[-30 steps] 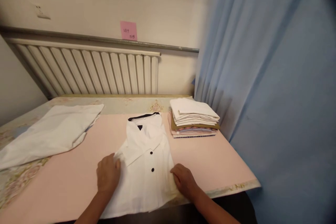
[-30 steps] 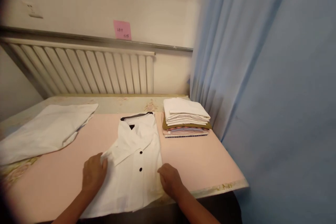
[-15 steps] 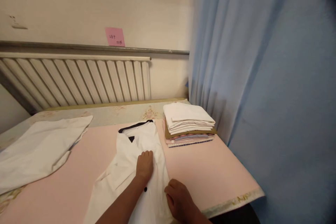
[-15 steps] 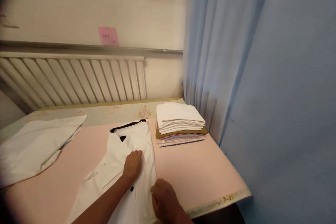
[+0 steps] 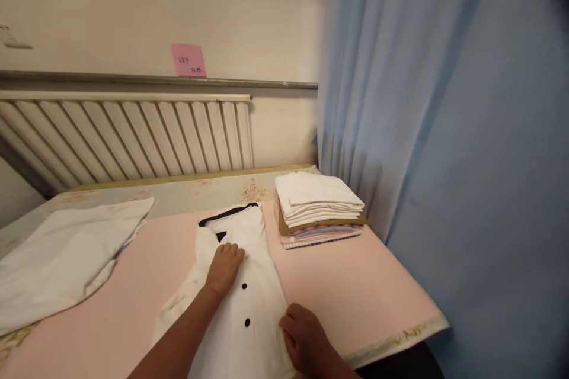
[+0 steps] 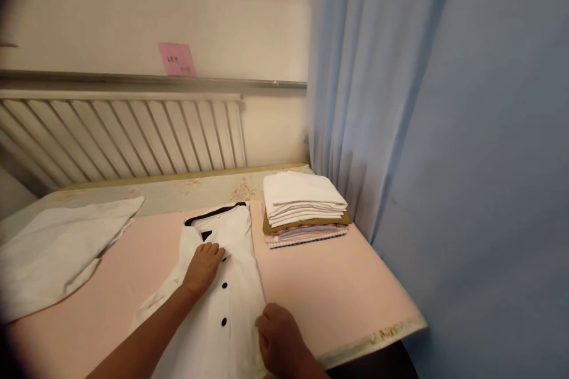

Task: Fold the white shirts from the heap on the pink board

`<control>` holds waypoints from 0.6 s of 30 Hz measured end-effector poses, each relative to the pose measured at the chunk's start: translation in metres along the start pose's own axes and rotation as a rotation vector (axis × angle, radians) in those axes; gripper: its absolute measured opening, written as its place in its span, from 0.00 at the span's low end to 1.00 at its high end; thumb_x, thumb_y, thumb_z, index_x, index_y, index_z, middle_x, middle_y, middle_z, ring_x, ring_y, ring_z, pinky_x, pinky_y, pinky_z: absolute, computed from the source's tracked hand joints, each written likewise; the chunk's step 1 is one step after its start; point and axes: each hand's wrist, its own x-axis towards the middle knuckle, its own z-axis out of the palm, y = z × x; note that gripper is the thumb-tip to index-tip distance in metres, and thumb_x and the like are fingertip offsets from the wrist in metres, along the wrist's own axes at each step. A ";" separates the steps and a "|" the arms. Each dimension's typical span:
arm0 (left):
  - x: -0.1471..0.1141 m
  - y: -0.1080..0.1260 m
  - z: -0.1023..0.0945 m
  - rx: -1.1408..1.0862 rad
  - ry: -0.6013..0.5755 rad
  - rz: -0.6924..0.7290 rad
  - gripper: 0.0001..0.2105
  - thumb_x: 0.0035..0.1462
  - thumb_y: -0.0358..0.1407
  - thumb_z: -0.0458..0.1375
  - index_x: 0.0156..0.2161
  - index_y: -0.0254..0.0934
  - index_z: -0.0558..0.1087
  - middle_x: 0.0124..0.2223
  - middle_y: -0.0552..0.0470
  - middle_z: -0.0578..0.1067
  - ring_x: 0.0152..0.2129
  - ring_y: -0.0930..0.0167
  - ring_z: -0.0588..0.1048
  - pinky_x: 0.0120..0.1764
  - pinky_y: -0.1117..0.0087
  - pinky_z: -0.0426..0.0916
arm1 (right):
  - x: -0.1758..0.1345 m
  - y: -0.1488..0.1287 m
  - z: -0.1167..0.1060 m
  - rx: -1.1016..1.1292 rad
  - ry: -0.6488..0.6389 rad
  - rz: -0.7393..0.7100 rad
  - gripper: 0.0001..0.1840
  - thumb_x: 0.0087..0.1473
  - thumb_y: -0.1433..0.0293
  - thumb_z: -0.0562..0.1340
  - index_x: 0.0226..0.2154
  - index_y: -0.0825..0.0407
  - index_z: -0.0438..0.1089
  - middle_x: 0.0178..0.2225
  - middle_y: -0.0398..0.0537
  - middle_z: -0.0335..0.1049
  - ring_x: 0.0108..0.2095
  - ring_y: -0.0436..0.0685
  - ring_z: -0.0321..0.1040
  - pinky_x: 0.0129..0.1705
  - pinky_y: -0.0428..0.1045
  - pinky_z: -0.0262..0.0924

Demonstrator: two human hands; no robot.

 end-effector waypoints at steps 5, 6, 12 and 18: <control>-0.010 -0.004 0.021 -0.025 -0.051 -0.087 0.13 0.56 0.22 0.47 0.38 0.35 0.73 0.38 0.44 0.72 0.37 0.63 0.68 0.41 0.62 0.59 | 0.000 0.001 0.002 -0.012 -0.002 0.001 0.08 0.43 0.80 0.56 0.24 0.51 0.60 0.30 0.45 0.61 0.32 0.52 0.59 0.32 0.47 0.49; -0.010 -0.003 0.022 -0.031 -0.050 -0.108 0.13 0.56 0.22 0.47 0.38 0.34 0.73 0.38 0.44 0.72 0.38 0.63 0.68 0.41 0.62 0.59 | 0.000 0.001 0.003 -0.011 -0.003 0.004 0.08 0.43 0.80 0.56 0.24 0.51 0.60 0.30 0.45 0.61 0.32 0.52 0.59 0.32 0.47 0.49; -0.008 0.025 0.011 -0.096 -0.009 -0.135 0.15 0.56 0.22 0.45 0.41 0.34 0.71 0.41 0.43 0.70 0.43 0.62 0.65 0.49 0.60 0.56 | -0.001 -0.001 0.001 -0.004 -0.005 0.005 0.08 0.45 0.80 0.56 0.25 0.51 0.61 0.30 0.45 0.60 0.33 0.52 0.59 0.33 0.47 0.48; -0.035 0.082 0.013 -0.217 -0.041 -0.172 0.11 0.58 0.25 0.46 0.41 0.36 0.70 0.41 0.47 0.71 0.41 0.67 0.67 0.45 0.67 0.60 | -0.001 -0.001 0.002 0.009 -0.011 0.021 0.08 0.45 0.80 0.56 0.25 0.51 0.61 0.30 0.44 0.60 0.33 0.52 0.58 0.33 0.46 0.48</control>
